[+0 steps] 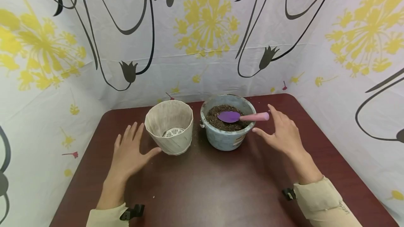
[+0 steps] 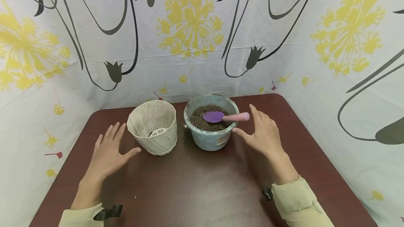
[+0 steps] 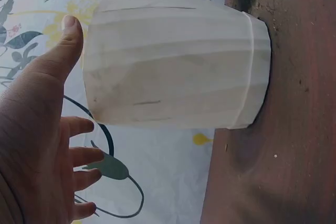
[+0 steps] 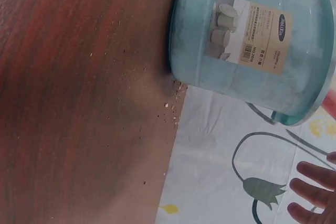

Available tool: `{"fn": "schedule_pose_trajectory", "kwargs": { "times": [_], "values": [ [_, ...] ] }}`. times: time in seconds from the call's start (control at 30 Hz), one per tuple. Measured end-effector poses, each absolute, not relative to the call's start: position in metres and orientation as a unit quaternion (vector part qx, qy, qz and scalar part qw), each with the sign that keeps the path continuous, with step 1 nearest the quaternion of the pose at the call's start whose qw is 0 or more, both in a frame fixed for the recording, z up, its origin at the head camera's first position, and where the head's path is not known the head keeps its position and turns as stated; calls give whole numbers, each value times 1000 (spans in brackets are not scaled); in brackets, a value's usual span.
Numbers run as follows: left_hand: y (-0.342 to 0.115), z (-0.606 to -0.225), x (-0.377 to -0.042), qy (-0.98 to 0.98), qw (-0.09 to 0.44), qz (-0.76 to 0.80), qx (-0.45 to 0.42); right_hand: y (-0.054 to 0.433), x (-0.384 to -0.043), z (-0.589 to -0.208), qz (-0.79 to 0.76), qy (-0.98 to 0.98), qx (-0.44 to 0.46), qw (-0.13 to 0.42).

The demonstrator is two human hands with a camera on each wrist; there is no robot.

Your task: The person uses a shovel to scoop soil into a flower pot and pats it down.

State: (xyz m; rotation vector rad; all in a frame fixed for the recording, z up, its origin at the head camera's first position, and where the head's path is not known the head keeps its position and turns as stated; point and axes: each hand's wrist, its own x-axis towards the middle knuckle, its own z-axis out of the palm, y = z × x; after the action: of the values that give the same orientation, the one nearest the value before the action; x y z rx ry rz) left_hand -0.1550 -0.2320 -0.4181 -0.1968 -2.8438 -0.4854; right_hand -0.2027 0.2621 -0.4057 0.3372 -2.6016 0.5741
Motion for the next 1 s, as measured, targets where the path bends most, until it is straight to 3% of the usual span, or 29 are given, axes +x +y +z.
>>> {"fn": "schedule_pose_trajectory", "kwargs": {
  "times": [0.4,0.7,1.0],
  "values": [
    [-194,-408,-161,-961,198,-165,-99,259,-205,-407,235,-929,123,257],
    [-167,-401,-171,-963,177,-155,-130,255,-206,-403,236,-918,144,286],
    [-138,-397,-182,-954,195,-154,-166,249,-209,-396,244,-913,152,289]
  ]
}}
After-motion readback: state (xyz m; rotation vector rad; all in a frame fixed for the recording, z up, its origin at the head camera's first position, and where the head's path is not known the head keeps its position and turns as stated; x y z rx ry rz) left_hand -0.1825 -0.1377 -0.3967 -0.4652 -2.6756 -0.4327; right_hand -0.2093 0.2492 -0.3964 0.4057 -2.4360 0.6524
